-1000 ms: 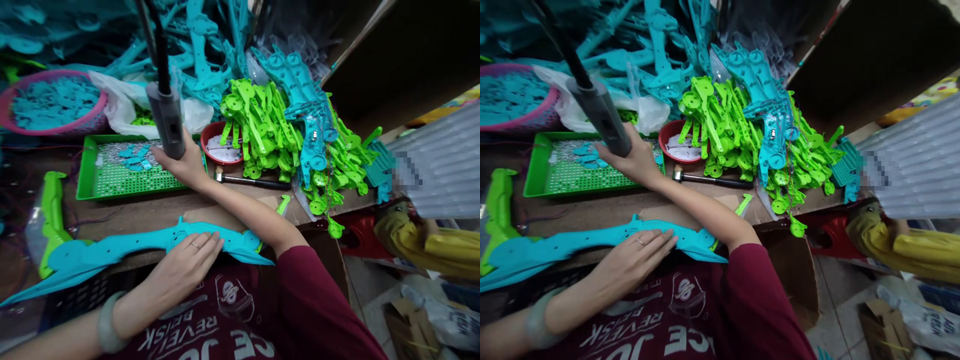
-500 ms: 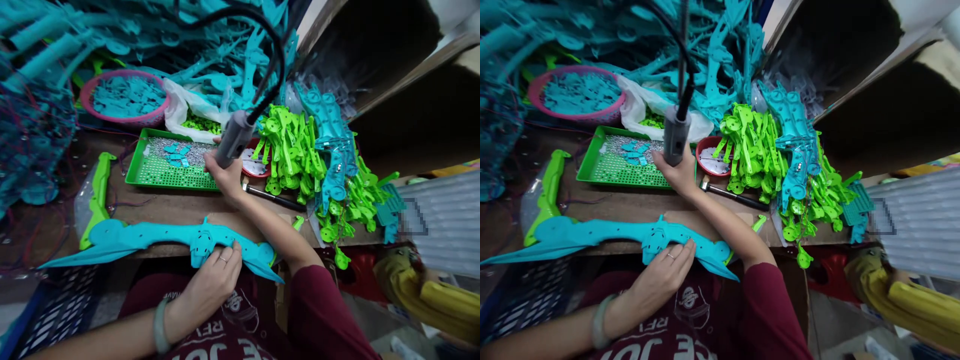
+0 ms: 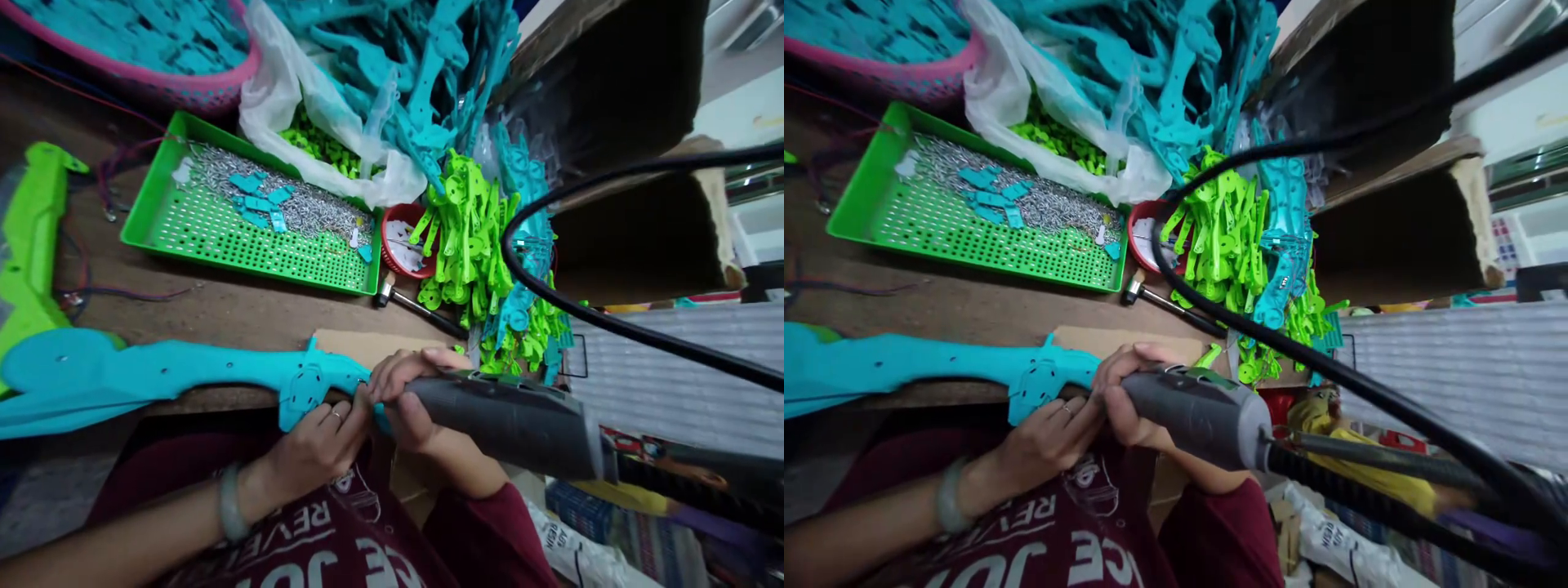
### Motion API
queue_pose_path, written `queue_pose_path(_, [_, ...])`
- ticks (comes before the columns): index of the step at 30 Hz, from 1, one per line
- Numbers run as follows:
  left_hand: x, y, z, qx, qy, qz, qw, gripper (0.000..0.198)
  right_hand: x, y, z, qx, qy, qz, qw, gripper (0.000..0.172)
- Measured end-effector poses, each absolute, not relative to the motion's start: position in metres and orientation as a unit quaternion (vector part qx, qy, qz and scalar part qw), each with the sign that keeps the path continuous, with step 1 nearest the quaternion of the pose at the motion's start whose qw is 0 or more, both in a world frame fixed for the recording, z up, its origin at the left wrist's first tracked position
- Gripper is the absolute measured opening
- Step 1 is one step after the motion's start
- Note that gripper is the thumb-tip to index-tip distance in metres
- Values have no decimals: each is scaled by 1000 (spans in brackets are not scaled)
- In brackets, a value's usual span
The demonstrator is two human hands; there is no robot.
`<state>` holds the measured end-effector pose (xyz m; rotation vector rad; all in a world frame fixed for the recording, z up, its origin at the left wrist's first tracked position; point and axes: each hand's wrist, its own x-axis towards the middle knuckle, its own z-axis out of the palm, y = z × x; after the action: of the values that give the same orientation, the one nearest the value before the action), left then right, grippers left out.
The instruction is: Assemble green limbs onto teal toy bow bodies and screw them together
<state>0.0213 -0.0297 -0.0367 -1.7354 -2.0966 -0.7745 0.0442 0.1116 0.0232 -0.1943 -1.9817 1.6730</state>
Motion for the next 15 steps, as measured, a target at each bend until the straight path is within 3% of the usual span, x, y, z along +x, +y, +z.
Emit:
queue_pose_path(4, [19,-29,-34,-603,-734,-273,153,27,39,111,20,-41,-710,630,313,39])
queue_pose_path(13, [21,-26,-41,-570,-728,-344,164,24,34,111,13,41,-730,611,304,39])
queue_pose_path(15, [22,-26,-42,-574,-725,-347,158,23,33,113,10,19,-753,612,243,35])
